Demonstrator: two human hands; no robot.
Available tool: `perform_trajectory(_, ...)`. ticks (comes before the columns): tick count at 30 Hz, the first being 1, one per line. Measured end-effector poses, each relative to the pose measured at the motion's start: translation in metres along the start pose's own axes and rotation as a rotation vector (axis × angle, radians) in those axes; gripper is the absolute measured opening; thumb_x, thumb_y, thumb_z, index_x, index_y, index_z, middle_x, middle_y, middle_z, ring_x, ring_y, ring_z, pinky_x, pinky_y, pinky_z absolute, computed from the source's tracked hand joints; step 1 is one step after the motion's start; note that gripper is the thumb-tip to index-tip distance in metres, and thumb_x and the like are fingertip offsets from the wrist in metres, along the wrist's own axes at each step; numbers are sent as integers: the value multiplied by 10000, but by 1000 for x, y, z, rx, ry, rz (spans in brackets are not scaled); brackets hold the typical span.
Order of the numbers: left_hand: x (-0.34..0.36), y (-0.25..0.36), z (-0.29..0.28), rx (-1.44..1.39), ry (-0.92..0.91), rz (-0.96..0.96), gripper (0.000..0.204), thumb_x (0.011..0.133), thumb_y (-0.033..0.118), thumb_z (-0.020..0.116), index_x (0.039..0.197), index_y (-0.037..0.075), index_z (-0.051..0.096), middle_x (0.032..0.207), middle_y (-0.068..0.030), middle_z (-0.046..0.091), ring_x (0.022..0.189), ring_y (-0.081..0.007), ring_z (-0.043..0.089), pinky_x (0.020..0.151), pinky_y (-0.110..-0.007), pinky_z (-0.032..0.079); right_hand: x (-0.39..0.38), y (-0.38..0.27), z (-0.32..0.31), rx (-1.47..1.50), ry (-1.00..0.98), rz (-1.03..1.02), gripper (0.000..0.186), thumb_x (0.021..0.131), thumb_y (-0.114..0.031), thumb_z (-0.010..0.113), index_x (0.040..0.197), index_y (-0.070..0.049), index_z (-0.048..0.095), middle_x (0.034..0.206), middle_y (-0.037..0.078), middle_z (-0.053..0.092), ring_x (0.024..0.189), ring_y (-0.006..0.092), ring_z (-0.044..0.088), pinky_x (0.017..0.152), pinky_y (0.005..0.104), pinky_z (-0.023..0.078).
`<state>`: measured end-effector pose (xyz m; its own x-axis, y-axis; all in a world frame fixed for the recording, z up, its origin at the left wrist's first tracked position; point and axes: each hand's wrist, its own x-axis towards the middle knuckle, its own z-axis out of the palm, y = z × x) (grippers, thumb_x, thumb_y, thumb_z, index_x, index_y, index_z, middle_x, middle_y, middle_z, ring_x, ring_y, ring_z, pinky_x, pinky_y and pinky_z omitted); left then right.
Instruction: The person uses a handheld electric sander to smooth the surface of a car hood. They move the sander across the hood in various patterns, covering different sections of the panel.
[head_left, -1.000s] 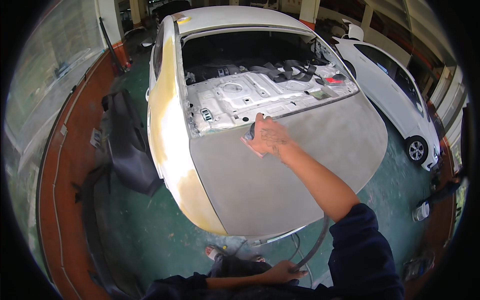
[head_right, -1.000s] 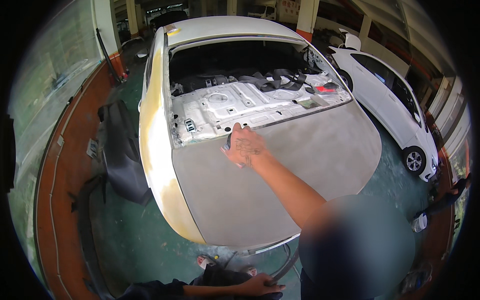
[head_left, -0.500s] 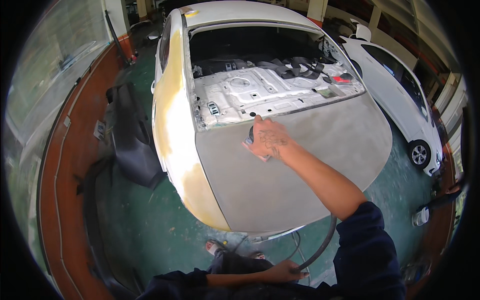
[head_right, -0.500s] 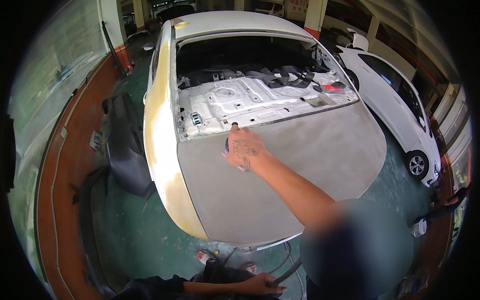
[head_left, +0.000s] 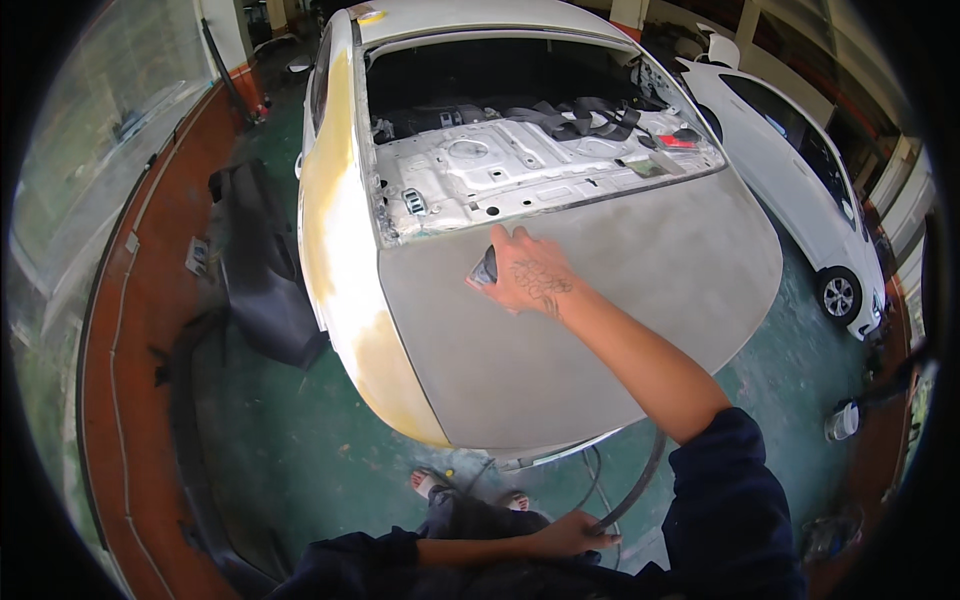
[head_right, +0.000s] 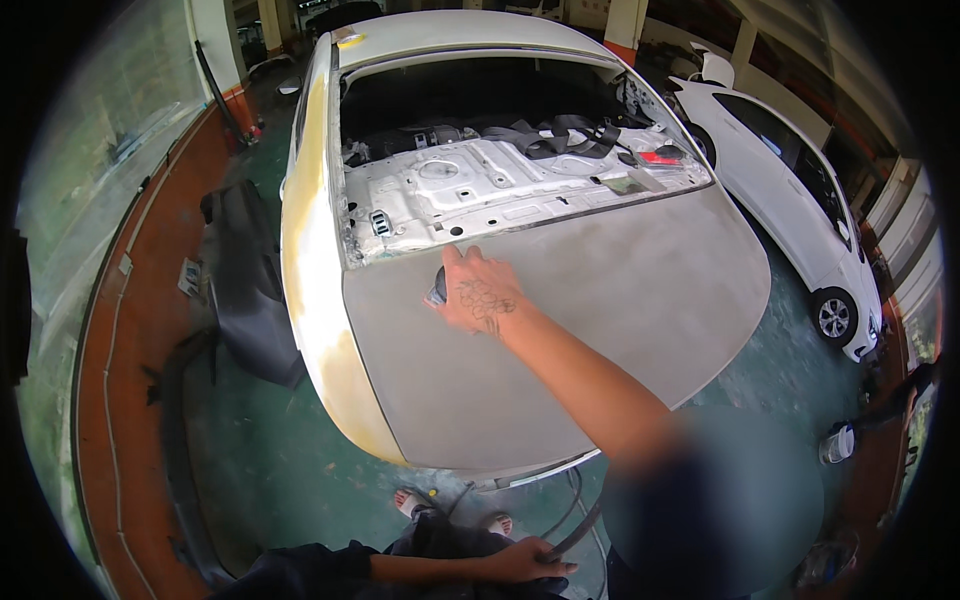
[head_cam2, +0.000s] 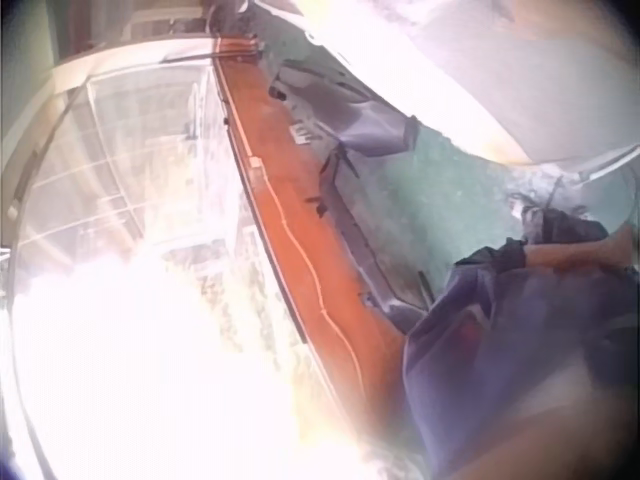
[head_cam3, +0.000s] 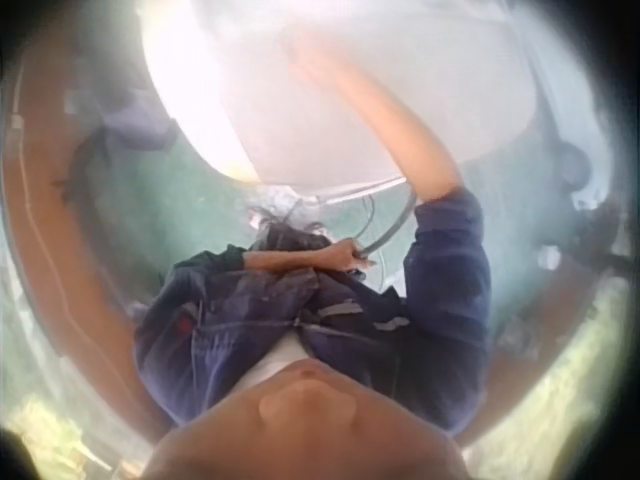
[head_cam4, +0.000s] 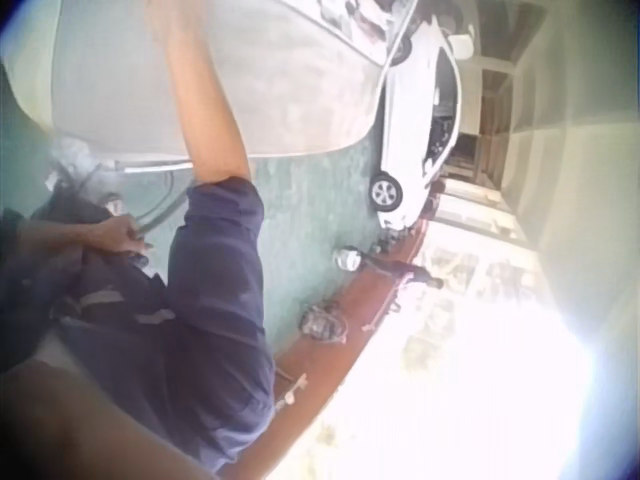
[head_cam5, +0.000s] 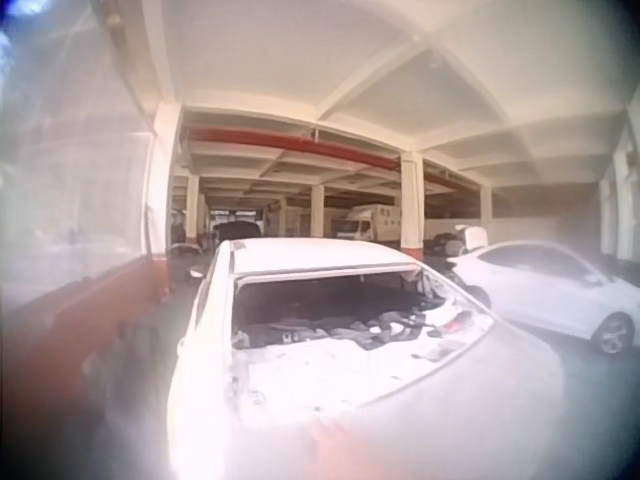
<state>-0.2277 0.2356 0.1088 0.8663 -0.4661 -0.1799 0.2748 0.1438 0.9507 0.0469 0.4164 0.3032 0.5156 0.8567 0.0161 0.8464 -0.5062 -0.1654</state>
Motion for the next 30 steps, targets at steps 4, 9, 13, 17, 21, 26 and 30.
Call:
perform_trajectory(4, 15, 7, 14, -16, -169, -27, 555, 971, 482, 750, 743, -10, 636, 627, -44, 461, 633, -147, 460, 638, -349, 376, -46, 28, -17, 23, -96, 128, 740, 853, -483, 775, 1344, -1, 501, 1179, 255, 664, 1093, 456, 695, 960, 520, 565)
perform_trajectory(9, 37, -35, 38, 48, -349, 25, 434, 1014, 451, 717, 1131, 48, 609, 872, -59, 581, 783, -155, 528, 758, -327, 443, -75, 97, -35, -54, -59, 344, 778, 862, -521, 754, 1379, 0, 496, 1283, 244, 657, 1173, 434, 683, 989, 505, 568)
perform_trajectory(13, 48, -62, 36, 92, -374, -70, 555, 1057, 522, 608, 1340, 58, 493, 1121, -135, 642, 1019, -237, 632, 893, -369, 492, -74, 177, -39, -115, -14, 502, 771, 864, -537, 748, 1366, 3, 524, 1344, 253, 646, 1192, 417, 685, 1012, 498, 562)
perform_trajectory(17, 58, -58, 30, 317, -331, -191, 584, 1079, 580, 512, 1323, 49, 512, 1107, -181, 697, 1051, -341, 689, 904, -418, 512, -64, 197, -54, -58, 0, 538, 741, 869, -553, 734, 1323, 8, 563, 1323, 252, 658, 1192, 411, 686, 1028, 483, 554)
perform_trajectory(21, 60, -30, 44, 341, -236, -93, 572, 1085, 600, 472, 1205, 52, 581, 912, -149, 721, 893, -359, 712, 800, -438, 518, -40, 168, -44, -106, 43, 357, 734, 876, -568, 719, 1316, 1, 575, 1261, 235, 682, 1145, 404, 704, 995, 473, 569)
perform_trajectory(26, 71, -16, 53, 147, -251, 66, 569, 1088, 595, 467, 1111, 45, 610, 799, -121, 678, 780, -318, 665, 726, -432, 503, -30, 120, -31, -81, 47, 156, 741, 876, -572, 713, 1332, -5, 574, 1222, 230, 682, 1089, 404, 717, 952, 475, 577)
perform_trajectory(30, 86, -4, 48, 79, -275, 107, 546, 1095, 566, 482, 1068, 34, 604, 772, -120, 625, 751, -286, 598, 706, -426, 476, -14, 137, -38, -71, 77, 98, 700, 857, -510, 730, 1327, -17, 566, 1238, 231, 675, 1093, 424, 705, 947, 500, 569)
